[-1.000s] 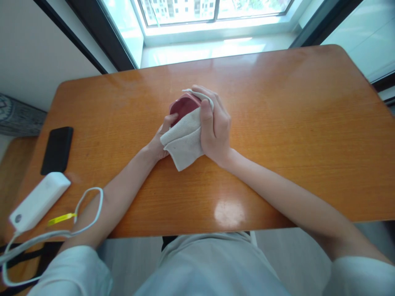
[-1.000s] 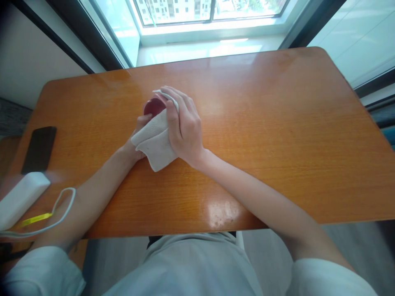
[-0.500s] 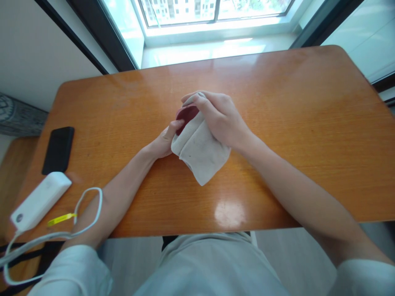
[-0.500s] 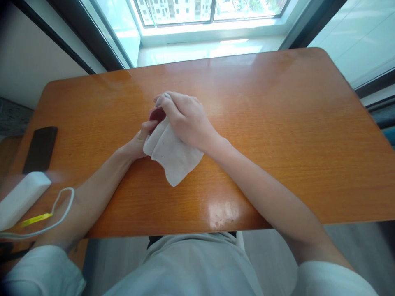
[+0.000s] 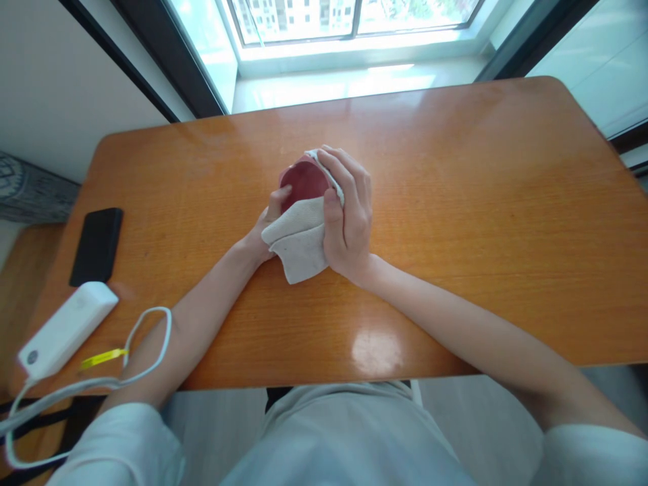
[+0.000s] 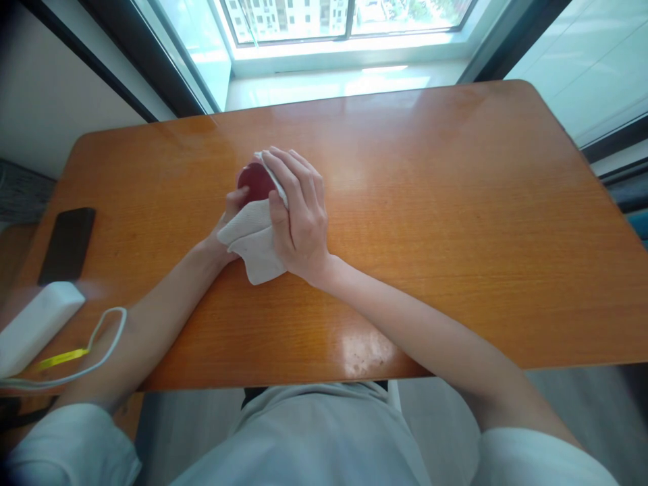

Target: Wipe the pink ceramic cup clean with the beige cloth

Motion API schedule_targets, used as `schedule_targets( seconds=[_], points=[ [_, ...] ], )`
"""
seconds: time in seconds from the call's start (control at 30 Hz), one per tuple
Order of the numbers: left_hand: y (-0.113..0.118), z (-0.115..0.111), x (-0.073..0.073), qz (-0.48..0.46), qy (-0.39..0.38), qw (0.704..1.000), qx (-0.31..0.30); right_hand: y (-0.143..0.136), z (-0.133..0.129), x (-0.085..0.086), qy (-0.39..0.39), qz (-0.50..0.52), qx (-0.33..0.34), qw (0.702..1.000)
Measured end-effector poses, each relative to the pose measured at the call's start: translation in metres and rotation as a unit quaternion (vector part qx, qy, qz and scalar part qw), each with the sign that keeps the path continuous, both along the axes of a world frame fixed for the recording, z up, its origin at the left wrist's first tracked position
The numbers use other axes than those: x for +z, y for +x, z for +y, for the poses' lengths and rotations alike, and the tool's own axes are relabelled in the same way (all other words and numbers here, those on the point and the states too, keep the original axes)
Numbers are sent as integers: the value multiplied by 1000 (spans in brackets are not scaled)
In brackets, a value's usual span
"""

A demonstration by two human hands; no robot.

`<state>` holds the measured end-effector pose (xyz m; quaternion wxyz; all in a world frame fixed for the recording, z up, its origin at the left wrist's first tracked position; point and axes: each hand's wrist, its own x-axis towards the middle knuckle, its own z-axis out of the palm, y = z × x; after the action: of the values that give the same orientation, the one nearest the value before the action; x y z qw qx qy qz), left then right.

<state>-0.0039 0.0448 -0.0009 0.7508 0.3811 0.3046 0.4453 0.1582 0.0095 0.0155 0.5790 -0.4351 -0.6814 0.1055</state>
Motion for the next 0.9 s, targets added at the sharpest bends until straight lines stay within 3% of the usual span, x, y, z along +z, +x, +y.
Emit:
schedule_targets(
  seconds=[0.13,0.3,0.4,0.5,0.6,0.73,0.9],
  points=[
    [2,-1,4,11,2,1000,2,5,7,-6,16,17,9,1000],
    [9,-7,14,11,41,998,-56,28,22,19,-21,39,31,999],
    [9,-6,13,-13,27,997,-74,46,37,37,-50,102,117,987],
    [5,-4,5,-8,-20,999,-49,59,51,47,-119,55,210,969],
    [1,-4,0,14,-42,997,-57,62,54,50,-174,-5,232,957],
    [4,-4,0,18,-30,999,-13,51,41,49,-146,-35,212,966],
    [7,1,1,16,-62,997,29,25,17,36,-40,-51,93,994]
  ],
)
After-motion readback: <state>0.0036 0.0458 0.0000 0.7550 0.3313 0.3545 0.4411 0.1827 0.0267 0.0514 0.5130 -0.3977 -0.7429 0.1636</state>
